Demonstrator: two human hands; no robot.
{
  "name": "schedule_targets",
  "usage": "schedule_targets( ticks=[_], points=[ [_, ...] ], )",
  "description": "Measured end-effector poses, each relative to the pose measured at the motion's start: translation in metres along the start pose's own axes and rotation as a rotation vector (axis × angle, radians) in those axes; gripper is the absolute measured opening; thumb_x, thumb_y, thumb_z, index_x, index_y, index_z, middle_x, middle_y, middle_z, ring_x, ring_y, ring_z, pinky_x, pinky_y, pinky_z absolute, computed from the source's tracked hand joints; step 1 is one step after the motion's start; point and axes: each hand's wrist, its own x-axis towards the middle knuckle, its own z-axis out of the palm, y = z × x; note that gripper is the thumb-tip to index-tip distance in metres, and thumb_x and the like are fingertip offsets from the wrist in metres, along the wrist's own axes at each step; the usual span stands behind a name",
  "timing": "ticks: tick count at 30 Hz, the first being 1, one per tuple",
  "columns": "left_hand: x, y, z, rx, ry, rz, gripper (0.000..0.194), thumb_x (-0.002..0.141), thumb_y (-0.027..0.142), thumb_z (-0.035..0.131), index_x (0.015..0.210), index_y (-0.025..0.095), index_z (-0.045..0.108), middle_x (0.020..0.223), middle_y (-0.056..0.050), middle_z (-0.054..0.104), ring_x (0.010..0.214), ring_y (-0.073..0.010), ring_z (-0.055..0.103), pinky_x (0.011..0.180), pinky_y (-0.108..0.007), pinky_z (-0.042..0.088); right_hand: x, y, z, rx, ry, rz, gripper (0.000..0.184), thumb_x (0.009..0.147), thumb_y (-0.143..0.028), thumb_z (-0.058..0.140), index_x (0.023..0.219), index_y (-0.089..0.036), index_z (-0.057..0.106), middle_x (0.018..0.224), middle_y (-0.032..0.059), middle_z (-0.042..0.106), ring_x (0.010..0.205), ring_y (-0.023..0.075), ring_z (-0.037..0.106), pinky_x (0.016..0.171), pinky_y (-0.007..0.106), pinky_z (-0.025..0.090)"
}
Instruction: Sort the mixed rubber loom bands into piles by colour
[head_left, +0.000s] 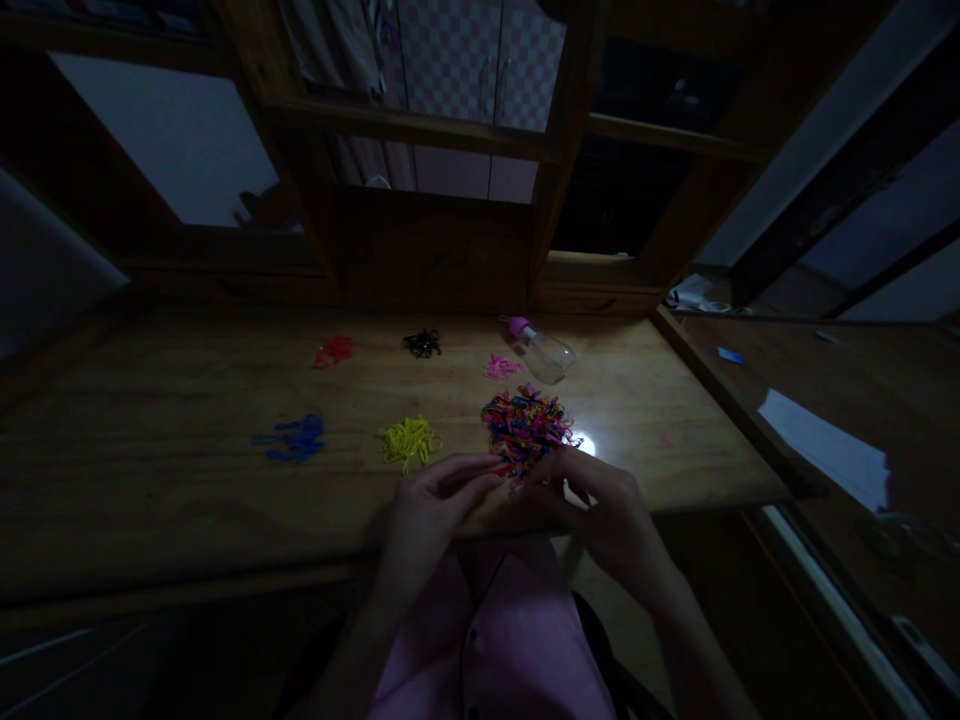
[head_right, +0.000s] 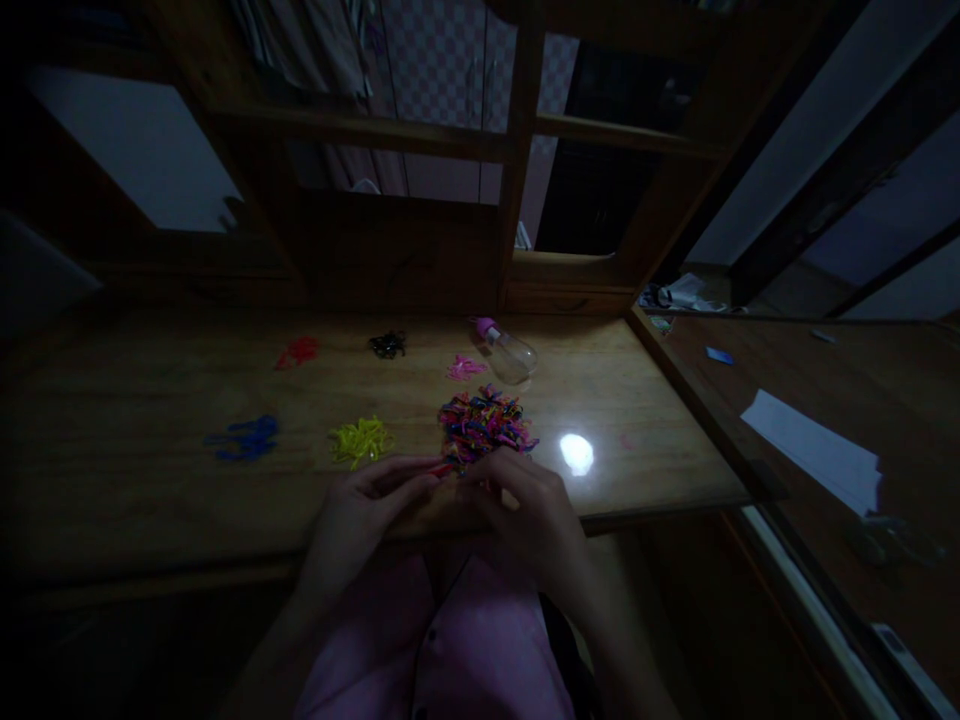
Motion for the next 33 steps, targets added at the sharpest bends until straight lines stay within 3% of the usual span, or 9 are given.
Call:
schedule_targets(
  ticks=[4,9,18,23,26,33],
  points=[
    [0.000,0.000,-0.002,-0.060,-0.028,-0.034,0.021,0.076,0.029,0.075,0.094,0.019,0.077,0.097,-0.006,0.077,0.089,-0.0210,0.073,0.084,-0.029,0.059,0.001,-0.003,0.011,-0.084,-0.060,-0.091,0.010,0.090,-0.013,0.061,0.090,-0.021,0.066,0.085,0.0023,0.067,0.076,0.0146,0.061,0.068,0.025,0.044],
    [0.000,-0.002,-0.002,0.003,-0.031,0.007,0.011,0.076,0.026,0.074,0.085,0.021,0.079,0.088,-0.004,0.078,0.083,-0.0208,0.073,0.078,-0.029,0.060,0.004,0.001,0.017,-0.115,-0.078,-0.099,0.009,0.093,-0.016,0.058,0.090,-0.021,0.066,0.084,0.0021,0.067,0.077,0.0146,0.061,0.068,0.025,0.043],
    [0.003,0.000,-0.004,-0.020,-0.048,-0.017,0.009,0.073,0.023,0.076,0.081,0.020,0.078,0.087,-0.004,0.078,0.085,-0.0193,0.072,0.081,-0.029,0.058,0.014,0.000,0.015,-0.070,0.015,-0.076,0.004,0.088,-0.018,0.066,0.088,-0.022,0.068,0.081,0.0006,0.068,0.072,0.0137,0.062,0.064,0.024,0.045],
    [0.003,-0.003,-0.005,-0.062,-0.047,0.029,0.009,0.076,0.024,0.074,0.082,0.017,0.074,0.089,-0.004,0.076,0.086,-0.0178,0.071,0.084,-0.029,0.057,0.027,-0.002,0.008,-0.071,0.069,-0.023,0.008,0.091,-0.028,0.064,0.090,-0.021,0.068,0.083,0.0016,0.071,0.073,0.0148,0.064,0.065,0.025,0.046],
    [0.004,-0.004,-0.005,-0.022,-0.026,0.081,0.010,0.080,0.026,0.069,0.084,0.017,0.072,0.089,-0.005,0.075,0.088,-0.0173,0.070,0.084,-0.028,0.056,0.046,0.003,0.009,-0.193,0.104,0.023,0.012,0.092,-0.031,0.062,0.094,-0.021,0.068,0.088,0.0044,0.071,0.075,0.0162,0.064,0.067,0.026,0.046],
    [0.006,-0.003,-0.005,0.043,-0.028,0.177,0.008,0.083,0.021,0.064,0.084,0.017,0.071,0.090,-0.004,0.073,0.088,-0.0167,0.069,0.084,-0.028,0.056,0.083,0.015,0.034,-0.579,-0.022,0.064,0.017,0.091,-0.030,0.060,0.082,-0.018,0.067,0.087,0.0099,0.067,0.069,0.0175,0.061,0.061,0.028,0.037]
  ],
)
